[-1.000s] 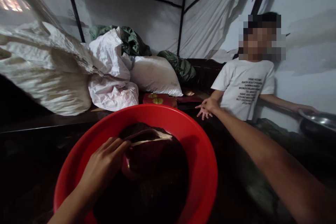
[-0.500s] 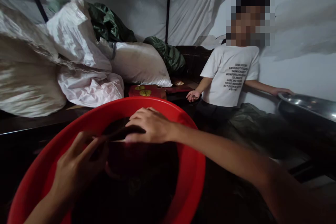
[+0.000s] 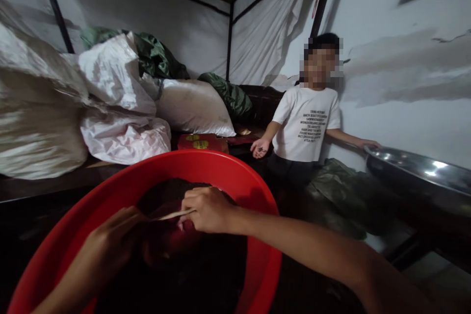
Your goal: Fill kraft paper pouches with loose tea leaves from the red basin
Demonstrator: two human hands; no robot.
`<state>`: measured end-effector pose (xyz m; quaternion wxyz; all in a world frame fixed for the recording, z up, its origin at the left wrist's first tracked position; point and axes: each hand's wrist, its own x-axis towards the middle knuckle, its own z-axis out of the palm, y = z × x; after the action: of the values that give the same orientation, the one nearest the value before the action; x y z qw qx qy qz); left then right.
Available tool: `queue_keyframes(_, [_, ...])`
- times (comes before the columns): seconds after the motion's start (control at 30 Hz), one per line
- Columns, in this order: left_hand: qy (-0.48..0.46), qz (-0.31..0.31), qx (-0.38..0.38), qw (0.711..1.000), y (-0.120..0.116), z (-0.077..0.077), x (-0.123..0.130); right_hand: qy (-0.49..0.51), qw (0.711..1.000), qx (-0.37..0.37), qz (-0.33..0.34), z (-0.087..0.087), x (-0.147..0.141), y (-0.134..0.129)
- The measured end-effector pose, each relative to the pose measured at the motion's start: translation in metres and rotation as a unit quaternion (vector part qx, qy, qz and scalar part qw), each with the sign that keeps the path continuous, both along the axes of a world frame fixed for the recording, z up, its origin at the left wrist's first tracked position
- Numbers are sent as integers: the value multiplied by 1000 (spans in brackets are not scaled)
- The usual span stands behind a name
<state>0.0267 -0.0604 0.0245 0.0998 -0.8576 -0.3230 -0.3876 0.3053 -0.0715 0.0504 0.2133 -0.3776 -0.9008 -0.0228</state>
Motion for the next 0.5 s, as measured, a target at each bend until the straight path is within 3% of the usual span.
queue_keyframes(0.17, [55, 49, -38, 997, -8, 12, 14, 62, 993, -69, -73, 5, -9, -8])
queue_keyframes(0.3, [78, 89, -146, 982, -11, 26, 19, 34, 993, -68, -95, 17, -15, -18])
queue_keyframes(0.5, [113, 26, -207, 971, -10, 40, 21, 0, 996, -58, -62, 22, -28, -15])
